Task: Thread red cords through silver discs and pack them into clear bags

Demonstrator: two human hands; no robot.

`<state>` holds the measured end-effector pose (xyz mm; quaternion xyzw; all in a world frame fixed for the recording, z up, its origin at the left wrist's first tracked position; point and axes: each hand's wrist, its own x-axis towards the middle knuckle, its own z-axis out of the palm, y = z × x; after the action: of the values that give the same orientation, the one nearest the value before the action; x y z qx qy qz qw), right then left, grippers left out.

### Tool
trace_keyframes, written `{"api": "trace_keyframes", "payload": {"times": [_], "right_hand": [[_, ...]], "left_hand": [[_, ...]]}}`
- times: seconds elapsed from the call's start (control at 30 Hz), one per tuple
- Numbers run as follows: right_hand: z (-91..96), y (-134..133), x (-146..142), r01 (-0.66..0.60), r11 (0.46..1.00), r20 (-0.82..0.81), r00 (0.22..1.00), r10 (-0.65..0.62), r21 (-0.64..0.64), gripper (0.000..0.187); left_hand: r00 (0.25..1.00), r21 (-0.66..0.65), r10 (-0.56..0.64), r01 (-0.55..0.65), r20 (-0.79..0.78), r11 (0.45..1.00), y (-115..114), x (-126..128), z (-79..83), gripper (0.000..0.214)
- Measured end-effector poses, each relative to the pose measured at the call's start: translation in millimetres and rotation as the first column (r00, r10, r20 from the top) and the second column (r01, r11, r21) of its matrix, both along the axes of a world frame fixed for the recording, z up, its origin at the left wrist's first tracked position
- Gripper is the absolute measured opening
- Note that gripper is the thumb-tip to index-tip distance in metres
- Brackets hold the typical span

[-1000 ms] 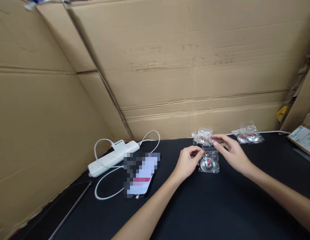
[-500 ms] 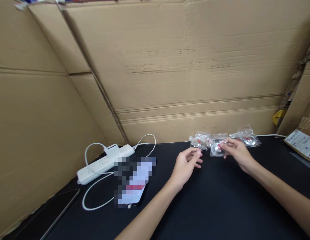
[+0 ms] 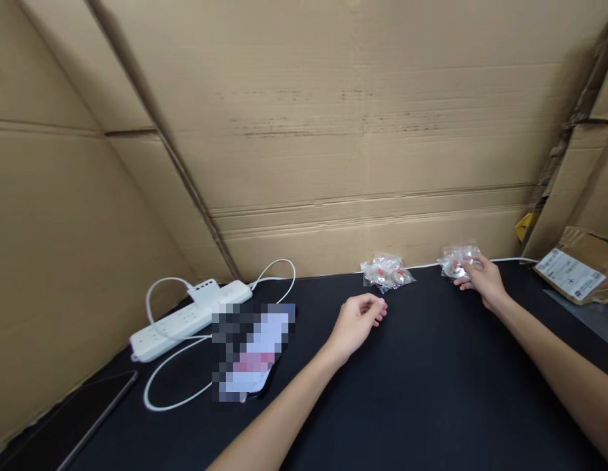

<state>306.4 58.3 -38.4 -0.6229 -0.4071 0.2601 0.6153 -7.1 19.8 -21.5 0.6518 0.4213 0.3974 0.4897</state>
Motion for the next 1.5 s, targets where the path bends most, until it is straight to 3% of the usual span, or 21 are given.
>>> {"api": "trace_keyframes", "payload": {"times": [0.2, 0.27, 0.4, 0.57, 0.73, 0.83, 0.9, 1.03, 1.13, 1.23, 1.3, 1.4, 1.5], "right_hand": [[3.5, 13, 10, 0.202, 0.979, 0.281, 0.942, -0.184, -0.039, 0.049], [3.8, 11, 12, 0.267, 0.964, 0.462, 0.855, -0.234, -0.006, 0.049], [-0.4, 3, 15, 0.342, 0.939, 0.816, 0.529, -0.232, 0.045, 0.043], [-1.7, -2, 16, 0.339, 0.937, 0.863, 0.444, -0.241, 0.088, 0.032], [1.9, -9, -12, 0.169, 0.976, 0.913, 0.36, -0.193, 0.14, 0.032], [1.1, -13, -46, -0.073, 0.994, 0.944, 0.324, -0.057, 0.085, 0.033], [-0.1, -14, -67, -0.293, 0.956, 0.958, 0.277, 0.071, 0.014, 0.034], [-0.5, -16, -89, -0.486, 0.872, 0.945, 0.249, 0.211, -0.067, 0.031], [1.7, -21, -90, -0.447, 0.891, 0.93, 0.289, 0.226, -0.077, 0.017], [4.4, -26, -88, -0.382, 0.923, 0.926, 0.329, 0.183, -0.047, 0.017], [5.2, -28, -88, -0.392, 0.92, 0.931, 0.326, 0.162, -0.023, 0.012], [4.5, -29, -89, -0.427, 0.904, 0.935, 0.314, 0.164, -0.015, 0.024], [2.8, -30, -88, -0.418, 0.907, 0.923, 0.325, 0.207, -0.056, 0.015]], "left_hand": [[1.0, -0.01, -0.029, 0.029, 0.013, 1.0, 2, -2, -0.3, 0.022], [1.0, -0.012, -0.029, 0.029, 0.01, 0.999, 2, -3, -0.8, 0.021], [0.999, -0.004, -0.038, 0.038, 0.002, 0.999, 2, -3, -2.5, 0.02], [0.999, 0.002, -0.048, 0.048, -0.008, 0.999, 3, -4, -3.5, 0.019], [0.999, 0.036, -0.027, 0.028, -0.037, 0.999, 2, -3, -4.0, 0.016], [0.998, 0.064, 0.003, 0.001, -0.057, 0.998, 1, -2, -5.1, 0.013], [0.998, 0.076, 0.015, -0.01, -0.062, 0.997, 1, -2, -5.9, 0.013], [0.999, 0.068, 0.003, 0.001, -0.053, 0.998, 3, -2, -6.4, 0.014], [0.999, 0.062, -0.01, 0.013, -0.044, 0.998, 3, -3, -5.5, 0.013], [0.998, 0.065, -0.009, 0.012, -0.057, 0.998, 3, -3, -4.2, 0.013], [0.998, 0.066, -0.006, 0.01, -0.064, 0.998, 2, -3, -3.5, 0.013], [0.998, 0.067, -0.017, 0.021, -0.058, 0.998, 1, -2, -3.0, 0.013], [0.998, 0.063, -0.022, 0.026, -0.059, 0.998, 1, -2, -2.7, 0.014]]}}
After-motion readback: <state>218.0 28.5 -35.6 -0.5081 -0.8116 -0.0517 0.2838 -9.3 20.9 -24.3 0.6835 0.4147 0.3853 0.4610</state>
